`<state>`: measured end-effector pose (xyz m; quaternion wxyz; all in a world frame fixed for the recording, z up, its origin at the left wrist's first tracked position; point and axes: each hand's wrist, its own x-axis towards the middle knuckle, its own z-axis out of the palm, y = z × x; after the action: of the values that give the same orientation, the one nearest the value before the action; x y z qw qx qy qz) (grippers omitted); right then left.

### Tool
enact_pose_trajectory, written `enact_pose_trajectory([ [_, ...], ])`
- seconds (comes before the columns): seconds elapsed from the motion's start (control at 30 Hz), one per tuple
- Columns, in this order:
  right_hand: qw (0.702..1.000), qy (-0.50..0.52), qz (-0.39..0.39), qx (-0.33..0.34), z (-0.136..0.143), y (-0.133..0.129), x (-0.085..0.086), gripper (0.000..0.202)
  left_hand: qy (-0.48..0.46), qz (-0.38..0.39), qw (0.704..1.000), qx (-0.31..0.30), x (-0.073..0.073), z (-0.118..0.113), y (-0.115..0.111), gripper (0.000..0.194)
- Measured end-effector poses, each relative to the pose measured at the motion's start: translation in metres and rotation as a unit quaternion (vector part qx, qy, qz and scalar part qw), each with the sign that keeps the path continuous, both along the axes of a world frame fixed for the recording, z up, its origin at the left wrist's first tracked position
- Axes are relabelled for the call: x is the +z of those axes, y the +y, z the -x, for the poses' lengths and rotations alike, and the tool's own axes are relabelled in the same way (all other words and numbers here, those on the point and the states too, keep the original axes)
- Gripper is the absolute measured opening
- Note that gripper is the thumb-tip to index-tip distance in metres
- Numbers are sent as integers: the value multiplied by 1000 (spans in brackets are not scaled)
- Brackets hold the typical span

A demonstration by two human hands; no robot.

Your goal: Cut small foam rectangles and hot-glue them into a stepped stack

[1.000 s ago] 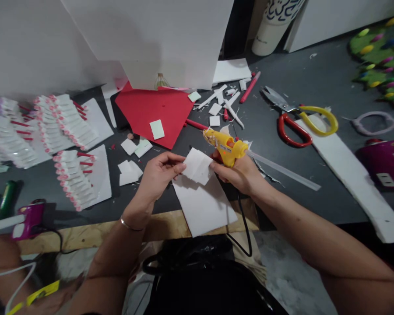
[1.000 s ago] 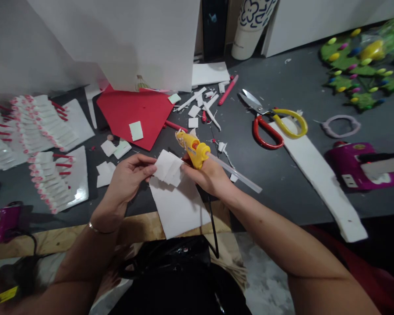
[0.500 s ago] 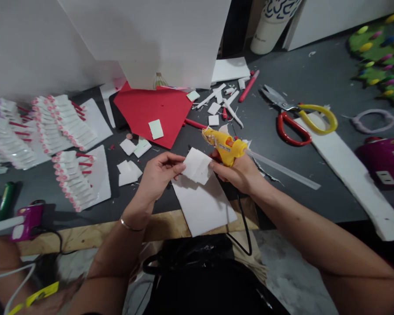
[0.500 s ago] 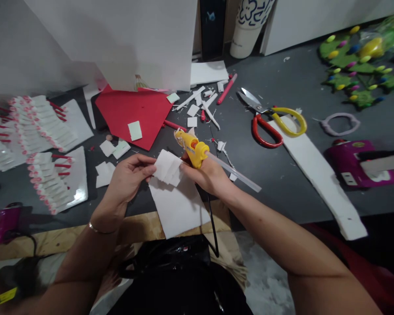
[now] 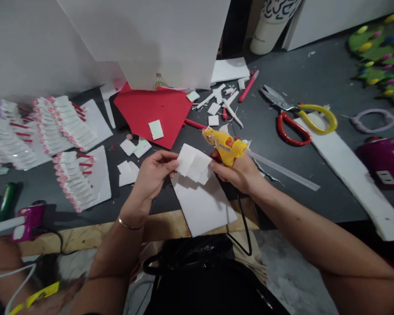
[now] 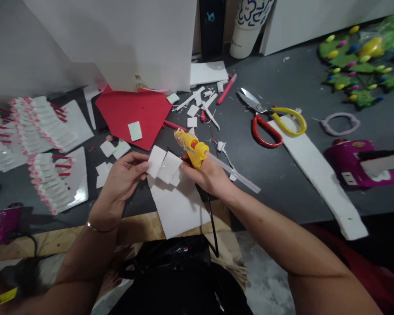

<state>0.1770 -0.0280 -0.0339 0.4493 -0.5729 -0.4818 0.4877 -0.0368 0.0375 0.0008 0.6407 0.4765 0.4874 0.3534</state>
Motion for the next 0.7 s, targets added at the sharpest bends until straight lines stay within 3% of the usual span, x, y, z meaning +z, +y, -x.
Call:
enact_pose_trajectory([
  [0.23, 1000, -9, -10, 21, 2, 1, 11, 21, 28, -16, 999, -34, -3, -3, -6, 20],
  [0.7, 1000, 17, -6, 23, 3, 1, 9, 23, 101, -64, 992, -38, -3, -4, -10, 17],
])
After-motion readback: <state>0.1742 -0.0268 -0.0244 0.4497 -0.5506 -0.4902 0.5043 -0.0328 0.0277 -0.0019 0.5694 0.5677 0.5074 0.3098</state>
